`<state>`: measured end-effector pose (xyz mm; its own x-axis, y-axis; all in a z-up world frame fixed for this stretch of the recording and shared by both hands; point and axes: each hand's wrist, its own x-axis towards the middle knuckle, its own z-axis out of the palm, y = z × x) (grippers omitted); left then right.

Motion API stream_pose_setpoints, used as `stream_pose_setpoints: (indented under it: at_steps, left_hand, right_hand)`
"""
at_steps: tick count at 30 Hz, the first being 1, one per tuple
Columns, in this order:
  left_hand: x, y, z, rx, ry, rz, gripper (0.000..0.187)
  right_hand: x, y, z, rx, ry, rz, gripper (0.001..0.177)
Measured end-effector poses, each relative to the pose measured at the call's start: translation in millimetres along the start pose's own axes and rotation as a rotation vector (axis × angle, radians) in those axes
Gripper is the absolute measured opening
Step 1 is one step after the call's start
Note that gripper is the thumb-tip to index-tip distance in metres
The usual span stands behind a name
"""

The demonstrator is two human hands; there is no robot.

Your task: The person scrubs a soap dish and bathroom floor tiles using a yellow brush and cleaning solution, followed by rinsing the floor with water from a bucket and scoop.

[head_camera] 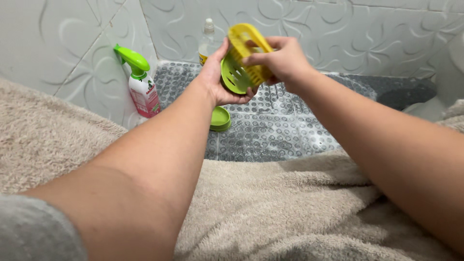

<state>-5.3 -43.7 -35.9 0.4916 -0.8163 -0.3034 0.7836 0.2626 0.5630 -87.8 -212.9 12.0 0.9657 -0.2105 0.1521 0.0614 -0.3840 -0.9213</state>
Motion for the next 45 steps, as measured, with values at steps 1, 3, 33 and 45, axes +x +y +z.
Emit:
stream_pose_setpoints:
  at_steps: [1, 3, 33, 45]
  left_hand:
    - [0, 1, -1, 0.0, -0.028, -0.019, 0.082]
    - [-1, 1, -2, -0.003, -0.08, -0.055, 0.084]
    - [3, 1, -1, 0.038, 0.013, -0.098, 0.082]
    - [-3, 7, 2, 0.03, 0.037, -0.138, 0.089]
  right_hand:
    - [0, 0, -1, -0.035, 0.018, 0.025, 0.05]
    - [2, 1, -6, -0.106, 0.047, 0.077, 0.052]
    - [8, 21, -28, -0.157, -0.081, -0.108, 0.061]
    - [18, 36, -58, -0.198, -0.124, -0.06, 0.049]
